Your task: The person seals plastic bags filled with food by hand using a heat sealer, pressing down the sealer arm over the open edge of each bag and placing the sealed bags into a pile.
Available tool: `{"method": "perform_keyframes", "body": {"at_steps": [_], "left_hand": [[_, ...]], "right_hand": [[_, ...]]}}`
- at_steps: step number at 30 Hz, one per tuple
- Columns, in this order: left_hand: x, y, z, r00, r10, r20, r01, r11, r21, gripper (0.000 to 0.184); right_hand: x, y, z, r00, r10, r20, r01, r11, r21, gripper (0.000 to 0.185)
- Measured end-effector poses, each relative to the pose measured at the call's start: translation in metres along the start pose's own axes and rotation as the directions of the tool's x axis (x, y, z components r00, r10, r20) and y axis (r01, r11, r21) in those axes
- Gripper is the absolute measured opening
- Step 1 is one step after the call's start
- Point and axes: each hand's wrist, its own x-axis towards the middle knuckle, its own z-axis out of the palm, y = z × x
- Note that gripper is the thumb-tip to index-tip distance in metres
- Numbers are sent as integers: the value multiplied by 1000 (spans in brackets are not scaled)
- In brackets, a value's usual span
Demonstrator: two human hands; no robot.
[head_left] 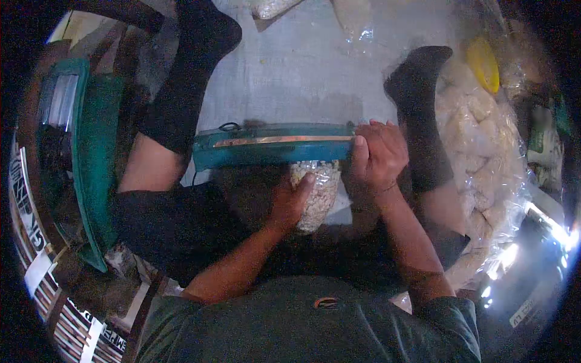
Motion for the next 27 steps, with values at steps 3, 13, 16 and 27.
{"method": "perform_keyframes", "body": {"at_steps": [3, 13, 16, 27], "left_hand": [[2, -6, 2, 998, 22, -51, -26, 995, -92, 47], [11, -30, 7, 999, -26, -41, 12, 953, -303, 54], [12, -26, 3, 999, 50, 11, -43, 942, -332, 48], [6, -19, 8, 983, 172, 58, -123, 867, -483, 32]], "right_hand": [[2, -4, -3, 1000, 3, -8, -3, 1000, -25, 17], [-7, 0, 0, 996, -9, -83, 6, 1000, -28, 19], [-6, -4, -9, 1000, -12, -29, 11, 998, -58, 19], [20, -38, -60, 986, 80, 149, -67, 994, -88, 29]]}}
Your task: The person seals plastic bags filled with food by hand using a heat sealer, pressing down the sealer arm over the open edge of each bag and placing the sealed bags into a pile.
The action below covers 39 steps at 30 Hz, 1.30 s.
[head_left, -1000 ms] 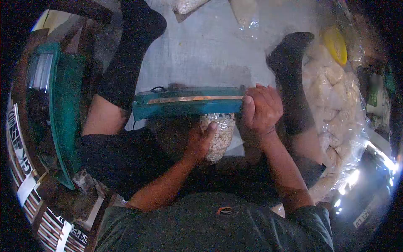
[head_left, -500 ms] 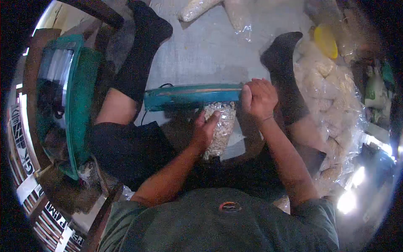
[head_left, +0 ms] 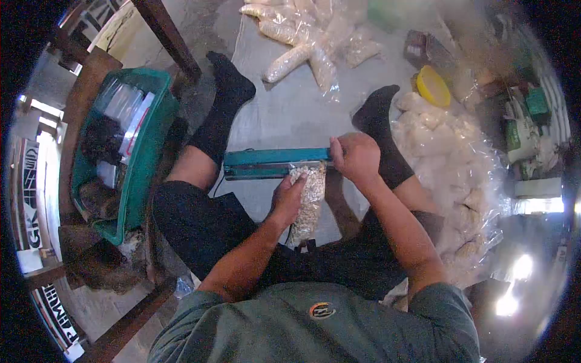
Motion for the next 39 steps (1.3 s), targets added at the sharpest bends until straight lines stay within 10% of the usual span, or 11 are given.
{"method": "perform_keyframes", "body": {"at_steps": [6, 10, 12, 14, 19, 21, 25, 27, 29, 31, 39], "left_hand": [[10, -14, -10, 996, -7, 88, 16, 994, -112, 35], [9, -14, -11, 997, 5, 73, -6, 1000, 10, 38], [4, -10, -10, 995, 13, 100, -20, 998, 67, 39], [-4, -11, -7, 986, 118, 122, -139, 973, 185, 33], [-91, 19, 29, 977, 107, 186, -152, 957, 246, 35], [-122, 34, 35, 980, 140, 143, -152, 985, 79, 35], [-150, 59, 4, 976, 215, -26, -210, 916, -342, 46], [-156, 51, -15, 998, 67, -11, -57, 740, -670, 56], [-148, 31, -33, 992, -88, -90, -1, 709, -705, 64], [-138, 13, -54, 935, -312, 170, 326, 565, -758, 52], [-154, 55, -32, 995, 97, -30, -96, 799, -593, 24]], "right_hand": [[0, -36, -61, 993, -109, 40, 113, 985, -131, 28], [-77, -39, -52, 890, 114, -442, -46, 986, 161, 60], [-133, -40, -21, 877, 349, -329, -208, 895, 395, 65], [-178, -43, 0, 854, 451, 260, -515, 660, 547, 79], [-195, -63, -15, 556, 18, 831, -711, 528, 464, 91], [-204, -53, -5, 564, -99, 820, -585, 653, 481, 86], [-176, -84, -56, 611, -171, 773, -677, 395, 621, 55], [-183, -86, -63, 467, 56, 883, -851, 300, 431, 39], [-174, -110, -83, 414, 110, 904, -877, 315, 363, 28], [-160, -138, -117, 439, 143, 887, -838, 421, 347, 30], [-192, -70, -103, 476, 56, 877, -647, 698, 306, 33]]}}
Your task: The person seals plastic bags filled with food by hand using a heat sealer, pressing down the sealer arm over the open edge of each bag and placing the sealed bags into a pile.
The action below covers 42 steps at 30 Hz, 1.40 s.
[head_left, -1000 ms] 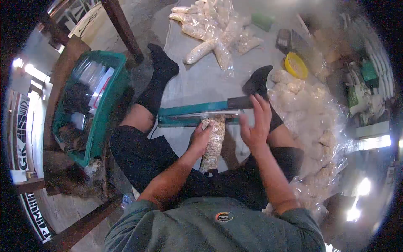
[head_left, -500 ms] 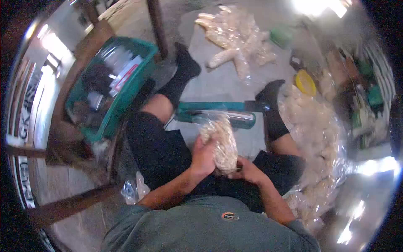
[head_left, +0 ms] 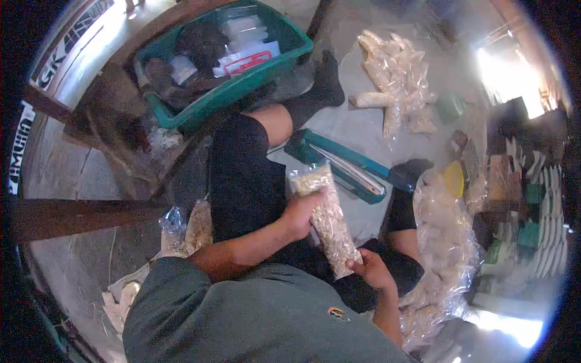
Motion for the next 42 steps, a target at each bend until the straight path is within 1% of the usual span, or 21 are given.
{"method": "perform_keyframes", "body": {"at_steps": [6, 8, 10, 11, 14, 17, 19, 21, 24, 25, 27, 29, 33, 34, 35, 36, 38, 39, 40, 41, 42], "left_hand": [[-58, 45, 18, 948, 220, 229, -269, 940, 211, 43], [-104, 68, 27, 888, 391, 241, -425, 898, 112, 38], [-153, 101, 16, 836, 485, 258, -545, 788, 285, 49], [-190, 117, 12, 780, 589, 214, -614, 651, 445, 52], [-314, 146, 17, 367, 926, 84, -525, 132, 841, 47], [-424, 136, 47, 31, 999, -34, -94, 36, 995, 52], [-468, 119, 52, -77, 997, 0, -66, -5, 998, 55], [-493, 108, 53, -26, 999, -37, 604, 45, 796, 63], [-497, 97, 8, 2, 984, -180, 924, 67, 377, 69], [-485, 103, 1, -20, 942, -334, 925, 144, 350, 72], [-438, 120, 15, 228, 865, -447, 859, 38, 510, 71], [-396, 135, -35, 536, 838, -104, 622, -308, 720, 66], [-276, 142, 6, 738, 652, -175, 565, -455, 688, 48], [-229, 137, -14, 785, 599, 156, 318, -606, 729, 41], [-185, 119, -8, 646, 540, 540, -30, -689, 725, 41], [-147, 107, 9, 585, 445, 678, -374, -594, 713, 33], [-81, 76, 19, 627, 391, 673, -399, -581, 709, 28], [-63, 77, 9, 623, 378, 685, -424, -573, 701, 28], [-33, 73, 5, 841, 285, 461, -215, -605, 767, 26], [13, 62, 14, 964, 163, 210, -46, -676, 735, 27], [36, 68, 13, 980, 129, 154, -22, -693, 721, 36]], "right_hand": [[64, 17, -23, 981, -184, 59, 184, 983, -5, 39], [121, 38, -39, 907, -322, -272, 222, 913, -343, 39], [147, 25, -62, 545, -793, -272, 318, 496, -808, 51], [158, 17, -74, 633, -699, -333, 79, 486, -871, 65], [211, 37, -119, 638, -622, -454, -250, 391, -886, 103], [207, 36, -121, 612, -653, -446, -115, 485, -867, 106], [205, 37, -108, 673, -585, -452, -182, 461, -868, 105], [207, 55, -114, 704, -520, -485, -200, 510, -837, 102], [233, 107, -147, 686, -572, -451, -148, 497, -855, 98], [233, 117, -155, 676, -586, -447, -138, 495, -858, 97], [227, 139, -163, 762, -512, -396, 235, 789, -568, 104], [209, 158, -162, 806, -419, -418, 196, 855, -479, 106], [221, 197, -168, 829, -324, -455, 211, 936, -282, 116], [225, 200, -172, 835, -314, -451, 244, 948, -206, 117], [216, 184, -166, 813, -354, -461, 254, 930, -267, 117], [207, 165, -159, 789, -395, -470, 259, 909, -327, 116], [232, 174, -161, 763, -444, -470, 322, 891, -319, 112], [248, 177, -157, 663, -654, -365, 312, 684, -659, 109], [257, 180, -165, 582, -787, -204, 207, 386, -899, 106], [245, 165, -164, 737, -627, -254, 122, 493, -862, 102], [207, 124, -150, 682, -659, -318, 230, 606, -762, 97]]}}
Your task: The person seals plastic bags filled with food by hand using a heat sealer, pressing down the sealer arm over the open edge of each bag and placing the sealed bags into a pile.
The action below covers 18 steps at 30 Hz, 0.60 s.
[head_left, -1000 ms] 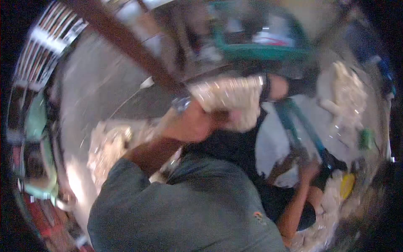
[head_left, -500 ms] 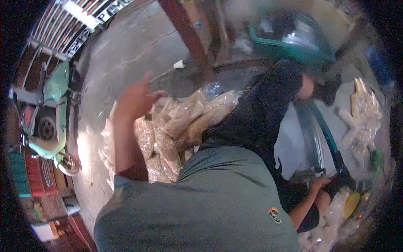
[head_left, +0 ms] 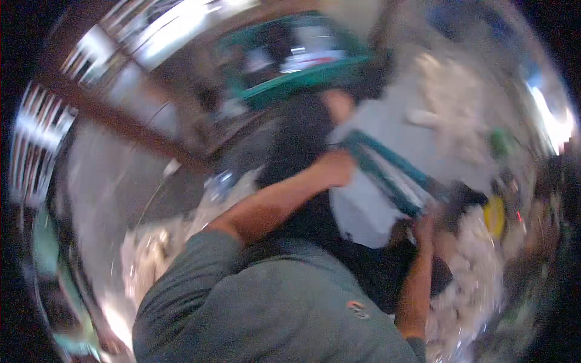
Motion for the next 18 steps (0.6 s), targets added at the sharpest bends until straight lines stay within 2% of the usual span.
{"method": "perform_keyframes", "body": {"at_steps": [1, 2, 3, 5, 6, 7, 8, 9, 10, 11, 12, 13, 15, 17, 18], "left_hand": [[27, -16, 19, 996, -56, -63, 58, 998, 22, 44], [36, -13, -5, 993, -60, 100, 42, 983, 177, 59], [93, -57, 52, 990, -121, -71, 137, 946, 294, 83], [89, -43, 6, 994, -98, 43, 69, 890, 451, 109], [96, -47, 6, 995, -82, 52, 49, 886, 461, 109], [102, -54, 15, 995, -93, -32, 98, 899, 427, 115], [109, -63, 21, 987, -108, -115, 144, 911, 387, 121], [126, -74, 19, 993, -117, -6, 112, 936, 332, 117], [128, -77, 13, 995, -104, 5, 97, 936, 339, 117], [130, -81, 10, 999, -41, -33, 47, 976, 213, 113], [128, -80, 4, 997, 12, -79, -5, 996, 86, 110], [129, -77, -1, 972, 172, -159, -170, 985, 27, 97], [143, -83, 5, 972, 198, -126, -200, 980, 1, 91], [149, -82, 2, 967, 236, -99, -239, 971, -18, 86], [148, -77, -5, 977, 203, -64, -207, 976, -66, 81]], "right_hand": [[3, 2, 10, 996, 78, 41, -81, 994, 78, 97], [17, -17, -12, 975, 147, 165, -187, 946, 263, 98], [20, -32, -25, 982, 124, 145, -160, 948, 273, 95], [22, -34, -26, 986, 111, 128, -144, 948, 285, 93], [27, -31, -22, 981, 114, 158, -145, 969, 201, 88], [32, -33, -19, 974, 119, 192, -143, 983, 117, 84], [33, -34, -17, 973, 137, 187, -161, 980, 121, 84], [36, -41, -21, 979, 124, 160, -146, 980, 135, 81], [37, -42, -23, 984, 112, 136, -132, 980, 149, 78], [39, -36, -19, 958, 171, 232, -218, 956, 198, 67], [39, -36, -19, 954, 186, 234, -235, 951, 203, 67], [38, -37, -20, 960, 176, 217, -229, 941, 250, 62], [43, -45, -29, 965, 162, 204, -220, 926, 307, 57], [53, -57, -52, 977, 130, 169, -187, 900, 393, 65], [57, -52, -55, 977, 138, 162, -193, 897, 398, 65]]}}
